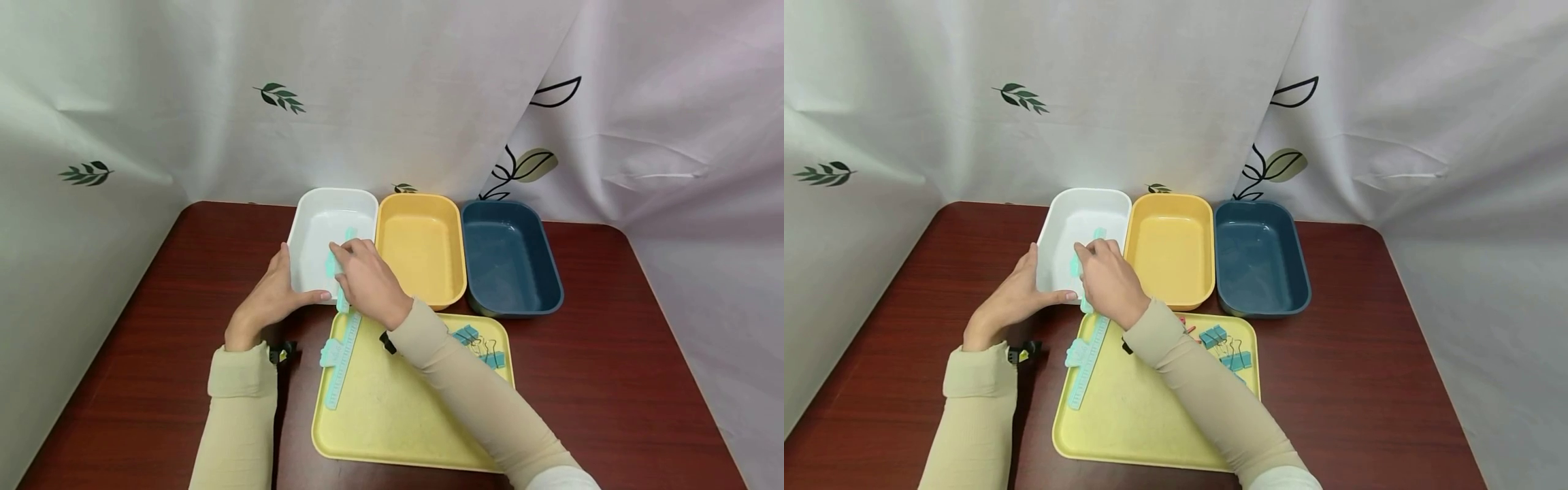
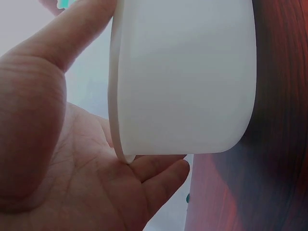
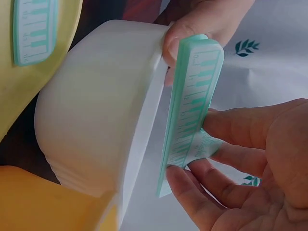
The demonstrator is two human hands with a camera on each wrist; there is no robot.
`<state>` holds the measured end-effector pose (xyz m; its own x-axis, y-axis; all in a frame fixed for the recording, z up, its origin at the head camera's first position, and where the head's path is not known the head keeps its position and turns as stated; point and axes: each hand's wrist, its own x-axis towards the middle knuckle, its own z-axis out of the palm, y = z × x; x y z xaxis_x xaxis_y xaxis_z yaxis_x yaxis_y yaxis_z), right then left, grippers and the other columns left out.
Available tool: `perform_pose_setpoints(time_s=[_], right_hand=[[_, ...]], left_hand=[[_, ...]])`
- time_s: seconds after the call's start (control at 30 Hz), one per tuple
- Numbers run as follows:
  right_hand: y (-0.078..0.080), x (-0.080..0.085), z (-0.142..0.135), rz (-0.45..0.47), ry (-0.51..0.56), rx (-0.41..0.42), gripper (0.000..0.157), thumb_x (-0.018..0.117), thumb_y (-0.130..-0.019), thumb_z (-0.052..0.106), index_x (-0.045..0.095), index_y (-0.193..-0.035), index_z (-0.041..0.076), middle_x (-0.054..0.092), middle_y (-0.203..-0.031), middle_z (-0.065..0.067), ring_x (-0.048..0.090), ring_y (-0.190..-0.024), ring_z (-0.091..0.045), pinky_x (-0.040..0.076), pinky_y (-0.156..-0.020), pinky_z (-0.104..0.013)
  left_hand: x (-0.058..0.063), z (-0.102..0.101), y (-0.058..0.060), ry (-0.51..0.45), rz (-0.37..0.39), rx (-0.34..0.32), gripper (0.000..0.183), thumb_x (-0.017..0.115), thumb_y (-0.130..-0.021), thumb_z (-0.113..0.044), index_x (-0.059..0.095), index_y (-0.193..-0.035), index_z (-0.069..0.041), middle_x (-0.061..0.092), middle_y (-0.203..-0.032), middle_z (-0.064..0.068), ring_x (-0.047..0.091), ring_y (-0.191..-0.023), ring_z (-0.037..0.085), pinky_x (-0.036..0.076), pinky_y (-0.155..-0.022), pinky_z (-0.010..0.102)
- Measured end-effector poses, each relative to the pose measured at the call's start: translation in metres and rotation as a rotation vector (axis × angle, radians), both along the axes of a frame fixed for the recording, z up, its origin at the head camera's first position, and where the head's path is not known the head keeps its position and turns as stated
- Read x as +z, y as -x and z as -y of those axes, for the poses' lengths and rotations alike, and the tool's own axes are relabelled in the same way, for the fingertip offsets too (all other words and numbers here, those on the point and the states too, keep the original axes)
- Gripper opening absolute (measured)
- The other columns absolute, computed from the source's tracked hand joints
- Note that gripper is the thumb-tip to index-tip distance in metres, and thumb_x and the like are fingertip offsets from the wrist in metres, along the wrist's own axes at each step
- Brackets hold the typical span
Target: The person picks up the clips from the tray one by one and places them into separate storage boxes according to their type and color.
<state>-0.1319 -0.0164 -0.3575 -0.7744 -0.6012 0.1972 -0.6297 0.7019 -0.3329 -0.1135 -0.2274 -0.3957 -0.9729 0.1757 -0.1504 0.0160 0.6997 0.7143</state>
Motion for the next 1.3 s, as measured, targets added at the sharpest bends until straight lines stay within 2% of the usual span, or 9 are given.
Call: perform_pose_setpoints(time_s=[0.4,0.77,1.3], right_hand=[[0.017,-0.001,0.004,0.030,-0.023,-0.046,0.051,0.066,-0.099,0.015,0.051,-0.146,0.001,0.059,-0.130,-0.013,0.052,-0.118,-0.028,0.047,-0.098,-0.028],[0.025,-0.007,0.012,0.068,-0.010,-0.076,0.051,0.065,-0.099,0.015,0.051,-0.146,0.002,0.058,-0.132,-0.012,0.050,-0.120,-0.027,0.048,-0.098,-0.027],[0.040,-0.007,0.022,0.126,-0.075,-0.131,0.049,0.063,-0.099,0.014,0.053,-0.146,0.004,0.058,-0.135,-0.013,0.051,-0.121,-0.027,0.048,-0.098,-0.029]], left_hand=[[-0.002,-0.001,0.001,0.001,0.010,0.000,0.131,0.079,-0.084,-0.050,-0.019,-0.156,-0.001,-0.008,-0.164,0.026,0.017,-0.147,0.045,0.028,-0.113,0.061],[-0.003,-0.001,-0.001,-0.002,0.021,0.009,0.131,0.078,-0.084,-0.051,-0.019,-0.156,-0.002,-0.007,-0.165,0.024,0.019,-0.146,0.044,0.029,-0.113,0.060],[-0.001,0.001,0.000,0.013,0.010,0.011,0.131,0.078,-0.084,-0.051,-0.018,-0.156,-0.001,-0.005,-0.165,0.026,0.021,-0.145,0.044,0.029,-0.113,0.060]])
